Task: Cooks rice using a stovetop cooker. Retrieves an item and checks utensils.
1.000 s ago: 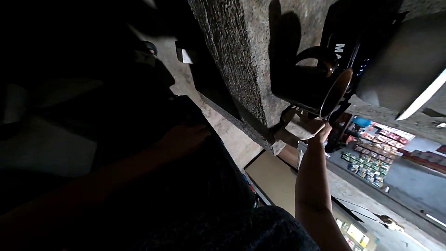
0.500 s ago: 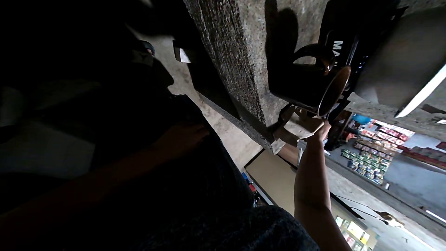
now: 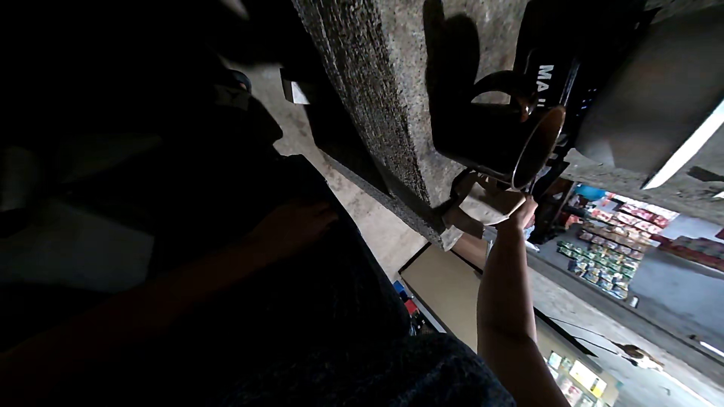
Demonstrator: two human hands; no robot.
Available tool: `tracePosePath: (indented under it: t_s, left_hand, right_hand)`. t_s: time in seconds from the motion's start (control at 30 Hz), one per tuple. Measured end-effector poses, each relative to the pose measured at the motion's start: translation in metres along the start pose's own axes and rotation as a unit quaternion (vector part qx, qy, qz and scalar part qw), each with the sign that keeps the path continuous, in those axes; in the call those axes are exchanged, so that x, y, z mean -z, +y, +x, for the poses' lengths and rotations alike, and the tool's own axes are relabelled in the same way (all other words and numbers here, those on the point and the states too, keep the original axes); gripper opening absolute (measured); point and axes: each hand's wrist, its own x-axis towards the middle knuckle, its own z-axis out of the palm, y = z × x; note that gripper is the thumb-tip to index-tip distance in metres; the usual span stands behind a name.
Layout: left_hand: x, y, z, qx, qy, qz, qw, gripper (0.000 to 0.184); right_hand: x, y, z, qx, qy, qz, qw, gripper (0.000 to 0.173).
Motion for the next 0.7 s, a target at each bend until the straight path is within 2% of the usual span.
tracePosePath:
  t_s: [0.33, 0.5, 0.6, 0.7]
  left_hand:
    - [0.006, 0.005, 0.003, 0.027, -0.049, 0.010, 0.998, 0.023]
    - [0.016, 0.012, 0.006, 0.039, -0.071, 0.021, 0.996, 0.024]
    - [0.030, 0.019, 0.009, 0.074, -0.101, 0.015, 0.992, 0.028]
    - [0.060, 0.036, 0.010, 0.092, -0.088, -0.008, 0.992, 0.026]
  right_hand:
    - [0.002, -0.001, 0.001, -0.009, -0.017, -0.022, 1.000, 0.025]
    - [0.011, -0.001, -0.004, -0.028, -0.043, -0.010, 0.999, 0.034]
    - [0.008, 0.021, -0.009, -0.025, -0.042, 0.062, 0.997, 0.039]
    - [0.000, 0.058, -0.027, -0.008, -0.016, 0.165, 0.986, 0.048]
